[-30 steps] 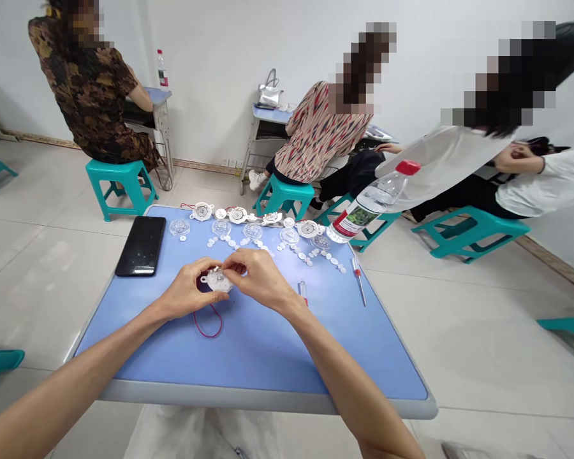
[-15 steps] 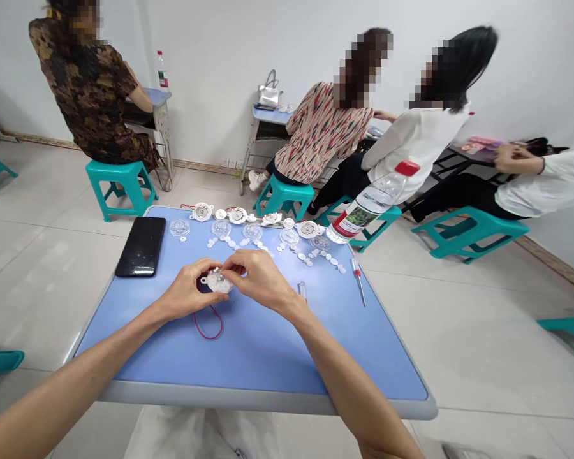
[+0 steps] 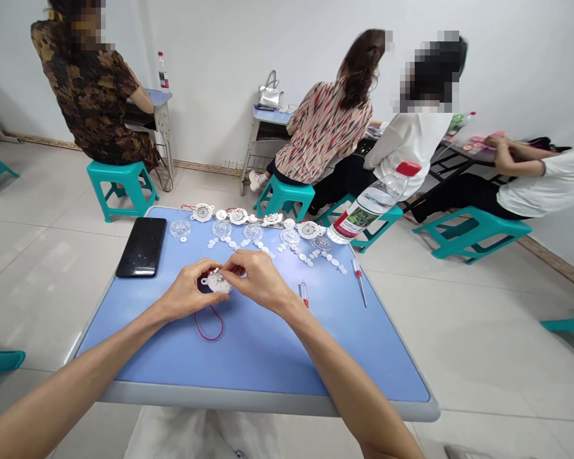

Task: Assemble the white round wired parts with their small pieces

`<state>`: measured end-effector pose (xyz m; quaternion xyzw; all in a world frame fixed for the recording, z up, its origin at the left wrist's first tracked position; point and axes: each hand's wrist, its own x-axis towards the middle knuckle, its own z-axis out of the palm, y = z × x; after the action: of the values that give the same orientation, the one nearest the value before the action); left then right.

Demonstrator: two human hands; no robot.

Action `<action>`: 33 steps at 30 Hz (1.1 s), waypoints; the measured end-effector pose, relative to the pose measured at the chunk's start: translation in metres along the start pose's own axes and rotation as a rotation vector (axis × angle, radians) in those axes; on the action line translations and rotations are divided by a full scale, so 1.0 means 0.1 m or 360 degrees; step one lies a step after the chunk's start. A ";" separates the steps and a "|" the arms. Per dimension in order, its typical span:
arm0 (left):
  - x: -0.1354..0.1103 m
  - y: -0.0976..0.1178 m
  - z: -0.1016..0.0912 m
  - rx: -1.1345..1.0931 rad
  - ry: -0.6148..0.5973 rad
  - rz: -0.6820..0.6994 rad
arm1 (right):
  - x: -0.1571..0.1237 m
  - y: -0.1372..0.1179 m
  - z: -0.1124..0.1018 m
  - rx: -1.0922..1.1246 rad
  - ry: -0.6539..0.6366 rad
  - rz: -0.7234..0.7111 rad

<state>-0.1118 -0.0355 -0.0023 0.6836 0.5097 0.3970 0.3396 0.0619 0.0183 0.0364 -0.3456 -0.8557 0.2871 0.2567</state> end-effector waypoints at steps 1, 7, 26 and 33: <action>0.00 0.00 0.00 0.0005 -0.0001 -0.0003 | 0.00 0.00 0.00 0.0009 0.0003 0.0015; 0.00 0.02 0.00 0.0026 0.0005 -0.0019 | 0.02 0.01 0.00 0.0071 -0.0019 0.0071; -0.01 0.05 -0.02 -0.0021 0.0007 0.0083 | -0.02 0.11 -0.11 0.0981 -0.0275 0.0718; 0.00 0.08 -0.02 -0.0040 -0.0024 0.0126 | -0.02 0.11 -0.04 0.1259 -0.0311 0.0797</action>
<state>-0.1104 -0.0373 0.0058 0.7019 0.4746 0.4113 0.3360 0.0712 0.0247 0.0313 -0.3884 -0.5914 0.6748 0.2099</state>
